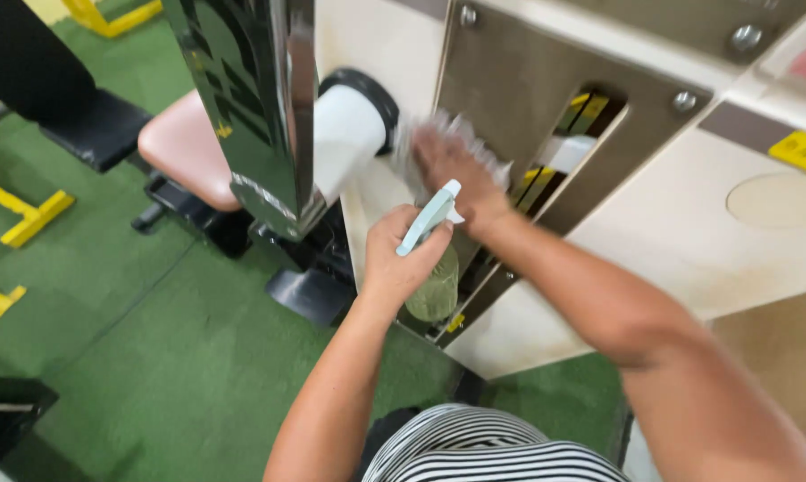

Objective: Wiping down and sanitizing gym machines and benches with a spray bottle and cloth.

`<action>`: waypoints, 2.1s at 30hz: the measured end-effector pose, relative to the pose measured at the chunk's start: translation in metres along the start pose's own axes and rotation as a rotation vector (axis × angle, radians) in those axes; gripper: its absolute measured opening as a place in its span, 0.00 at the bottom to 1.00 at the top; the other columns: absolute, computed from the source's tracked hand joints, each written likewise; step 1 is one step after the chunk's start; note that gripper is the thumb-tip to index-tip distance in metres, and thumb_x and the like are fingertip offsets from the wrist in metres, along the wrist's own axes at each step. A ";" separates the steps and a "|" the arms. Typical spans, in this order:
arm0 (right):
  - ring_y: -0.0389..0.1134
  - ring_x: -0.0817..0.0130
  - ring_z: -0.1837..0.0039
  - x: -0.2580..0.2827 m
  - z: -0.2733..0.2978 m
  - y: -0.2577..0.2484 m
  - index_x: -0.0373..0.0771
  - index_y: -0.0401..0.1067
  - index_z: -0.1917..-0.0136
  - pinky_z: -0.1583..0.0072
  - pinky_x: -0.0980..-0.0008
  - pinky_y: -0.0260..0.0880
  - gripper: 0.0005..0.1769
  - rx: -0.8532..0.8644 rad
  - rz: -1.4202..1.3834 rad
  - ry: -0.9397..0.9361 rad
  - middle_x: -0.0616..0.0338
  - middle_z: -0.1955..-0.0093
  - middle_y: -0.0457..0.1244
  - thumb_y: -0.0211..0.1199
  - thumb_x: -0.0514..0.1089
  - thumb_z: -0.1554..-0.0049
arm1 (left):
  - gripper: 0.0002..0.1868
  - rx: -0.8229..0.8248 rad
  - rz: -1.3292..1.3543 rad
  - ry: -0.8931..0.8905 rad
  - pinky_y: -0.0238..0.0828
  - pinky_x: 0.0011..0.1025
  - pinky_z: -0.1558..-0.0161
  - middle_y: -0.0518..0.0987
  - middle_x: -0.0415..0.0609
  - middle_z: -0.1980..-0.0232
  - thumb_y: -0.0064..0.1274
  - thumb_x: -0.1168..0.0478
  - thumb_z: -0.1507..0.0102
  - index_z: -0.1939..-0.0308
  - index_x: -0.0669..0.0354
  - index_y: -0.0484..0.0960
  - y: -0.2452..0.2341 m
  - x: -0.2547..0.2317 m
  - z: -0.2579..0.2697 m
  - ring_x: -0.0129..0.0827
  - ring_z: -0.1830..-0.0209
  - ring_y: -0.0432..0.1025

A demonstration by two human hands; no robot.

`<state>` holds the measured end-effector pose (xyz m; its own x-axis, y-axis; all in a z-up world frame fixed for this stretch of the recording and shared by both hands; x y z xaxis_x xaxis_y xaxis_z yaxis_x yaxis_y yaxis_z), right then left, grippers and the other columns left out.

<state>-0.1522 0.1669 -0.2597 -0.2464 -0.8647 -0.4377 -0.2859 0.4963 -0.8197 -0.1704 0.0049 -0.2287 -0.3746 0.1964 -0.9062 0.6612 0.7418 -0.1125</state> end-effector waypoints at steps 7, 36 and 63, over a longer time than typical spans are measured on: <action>0.56 0.54 0.21 0.024 0.068 0.058 0.42 0.58 0.23 0.23 0.60 0.55 0.33 0.122 -0.769 -0.010 0.48 0.22 0.57 0.48 0.47 0.40 | 0.10 -0.028 -0.022 0.027 0.69 0.32 0.63 0.76 0.47 0.70 0.60 0.58 0.41 0.66 0.63 0.82 0.011 -0.004 0.021 0.34 0.69 0.72; 0.67 0.45 0.36 -0.039 0.146 -0.165 0.25 0.67 0.31 0.36 0.54 0.68 0.29 -0.204 0.014 0.094 0.36 0.27 0.60 0.54 0.34 0.45 | 0.14 -0.135 -0.116 -0.065 0.70 0.30 0.66 0.78 0.47 0.70 0.62 0.55 0.42 0.65 0.65 0.83 0.019 -0.075 0.168 0.29 0.71 0.73; 0.51 0.31 0.21 -0.106 0.187 -0.098 0.35 0.68 0.23 0.27 0.30 0.44 0.29 -0.176 0.282 0.550 0.35 0.18 0.53 0.56 0.42 0.37 | 0.14 0.441 0.080 0.067 0.69 0.33 0.66 0.77 0.49 0.70 0.61 0.56 0.41 0.68 0.65 0.81 0.104 -0.047 0.019 0.33 0.71 0.71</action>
<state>0.0747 0.1957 -0.2022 -0.7597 -0.5568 -0.3359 -0.2773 0.7447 -0.6071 -0.0716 0.0606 -0.2060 -0.3423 0.2940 -0.8924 0.8981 0.3814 -0.2188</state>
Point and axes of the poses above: each hand's wrist, its own z-axis away from the middle knuckle, its own y-axis out of the palm, x = y × z, the point moved 7 cm from there along -z, towards the middle knuckle
